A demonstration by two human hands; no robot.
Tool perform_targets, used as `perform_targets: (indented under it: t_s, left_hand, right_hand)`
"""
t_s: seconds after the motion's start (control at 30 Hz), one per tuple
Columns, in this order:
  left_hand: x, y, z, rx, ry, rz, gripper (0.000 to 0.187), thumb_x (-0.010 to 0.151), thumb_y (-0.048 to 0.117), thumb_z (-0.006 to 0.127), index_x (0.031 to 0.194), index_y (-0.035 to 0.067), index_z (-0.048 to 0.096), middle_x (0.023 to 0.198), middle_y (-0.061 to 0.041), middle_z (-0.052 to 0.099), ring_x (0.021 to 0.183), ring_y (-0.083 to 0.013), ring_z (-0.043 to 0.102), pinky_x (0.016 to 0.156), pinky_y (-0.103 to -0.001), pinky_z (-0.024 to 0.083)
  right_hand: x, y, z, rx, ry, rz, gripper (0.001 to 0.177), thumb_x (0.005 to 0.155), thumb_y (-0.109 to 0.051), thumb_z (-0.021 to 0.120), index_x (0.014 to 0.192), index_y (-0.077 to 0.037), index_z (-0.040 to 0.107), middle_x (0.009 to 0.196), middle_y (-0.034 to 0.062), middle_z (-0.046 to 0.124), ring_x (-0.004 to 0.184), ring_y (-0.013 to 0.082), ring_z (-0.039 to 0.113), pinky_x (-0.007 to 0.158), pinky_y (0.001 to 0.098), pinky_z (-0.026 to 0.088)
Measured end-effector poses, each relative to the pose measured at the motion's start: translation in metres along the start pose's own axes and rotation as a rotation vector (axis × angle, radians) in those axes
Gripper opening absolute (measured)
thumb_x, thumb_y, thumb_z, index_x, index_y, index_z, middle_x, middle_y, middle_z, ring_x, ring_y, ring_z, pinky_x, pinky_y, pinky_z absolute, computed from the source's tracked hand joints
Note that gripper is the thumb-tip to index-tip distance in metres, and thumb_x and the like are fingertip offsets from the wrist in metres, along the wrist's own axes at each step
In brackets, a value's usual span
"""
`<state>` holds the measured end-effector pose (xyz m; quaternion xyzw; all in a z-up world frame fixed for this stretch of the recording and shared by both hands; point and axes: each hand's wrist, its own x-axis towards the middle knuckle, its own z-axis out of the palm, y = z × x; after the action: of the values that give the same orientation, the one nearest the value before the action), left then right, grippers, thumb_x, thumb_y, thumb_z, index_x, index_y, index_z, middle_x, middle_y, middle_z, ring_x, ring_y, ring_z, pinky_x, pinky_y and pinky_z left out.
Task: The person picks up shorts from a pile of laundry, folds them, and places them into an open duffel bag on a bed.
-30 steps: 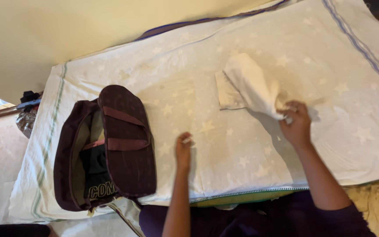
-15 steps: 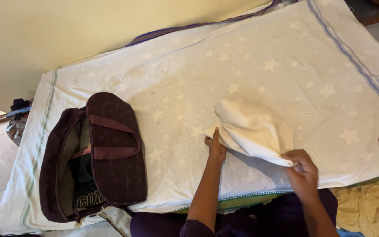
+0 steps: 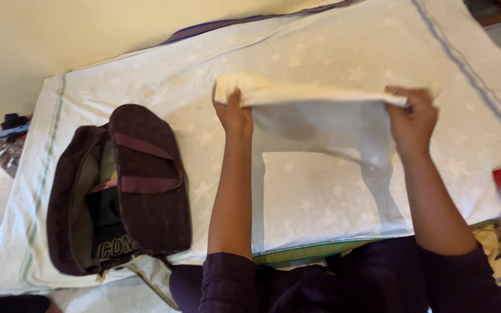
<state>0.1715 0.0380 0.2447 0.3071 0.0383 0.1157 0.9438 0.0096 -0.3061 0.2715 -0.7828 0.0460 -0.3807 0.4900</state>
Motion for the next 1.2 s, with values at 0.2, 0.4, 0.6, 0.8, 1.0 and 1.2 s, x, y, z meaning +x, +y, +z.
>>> perform_targets:
  t_s: [0.2,0.4,0.6,0.8,1.0,1.2]
  left_hand:
    - [-0.075,0.084,0.008,0.02,-0.141,0.127,0.075,0.094,-0.011,0.056,0.158,0.02,0.034,0.144,-0.008,0.054,0.128,-0.0238,0.057,0.1,-0.043,0.055]
    - [-0.194,0.056,-0.153,0.254,0.26,-0.157,0.079,0.09,-0.009,0.057,0.157,0.029,0.039,0.144,-0.005,0.054,0.105,-0.0144,0.057,0.063,-0.026,0.045]
    - [-0.268,0.042,-0.243,0.363,0.438,-0.403,0.079,0.085,-0.016,0.055,0.154,0.02,0.041,0.147,-0.008,0.052,0.115,-0.0229,0.061,0.087,-0.033,0.055]
    - [-0.276,0.051,-0.24,0.427,0.374,-0.37,0.077,0.086,-0.013,0.058,0.155,0.019,0.043,0.145,-0.009,0.055,0.115,-0.0227,0.06,0.091,-0.033,0.052]
    - [-0.281,0.055,-0.249,0.42,0.387,-0.387,0.074,0.088,-0.01,0.059,0.154,0.019,0.042,0.144,-0.01,0.055,0.118,-0.0242,0.063,0.097,-0.037,0.056]
    - [-0.275,0.045,-0.266,0.331,0.301,-0.338,0.063,0.093,0.002,0.058,0.153,0.015,0.043,0.14,-0.015,0.057,0.115,-0.0274,0.064,0.09,-0.041,0.058]
  right_hand:
    - [-0.031,-0.03,0.004,0.011,-0.023,-0.155,0.025,0.099,0.008,0.083,0.117,-0.007,0.079,0.11,0.004,0.059,0.087,0.0096,0.051,0.068,0.0218,0.037]
    - [-0.166,0.054,0.009,-0.161,-0.276,0.127,0.041,0.08,0.006,0.077,0.115,-0.014,0.077,0.113,0.0073,0.069,0.094,0.0175,0.063,0.086,0.0282,0.056]
    - [-0.253,0.106,-0.002,-0.161,-0.439,0.256,0.039,0.079,0.008,0.069,0.11,-0.014,0.079,0.104,0.0088,0.07,0.086,0.0194,0.065,0.077,0.031,0.054]
    - [-0.255,0.089,-0.006,-0.252,-0.398,0.091,0.038,0.079,0.008,0.062,0.107,-0.012,0.077,0.113,0.0078,0.071,0.105,0.025,0.066,0.089,0.0347,0.054]
    - [-0.281,0.081,-0.016,-0.35,-0.36,0.033,0.035,0.083,0.003,0.067,0.112,-0.013,0.079,0.123,0.0058,0.072,0.107,0.0284,0.064,0.095,0.0361,0.053]
    - [-0.235,0.154,-0.028,-0.36,-0.056,0.367,0.017,0.092,-0.021,0.076,0.104,-0.01,0.078,0.109,0.0092,0.076,0.097,0.024,0.067,0.089,0.0371,0.053]
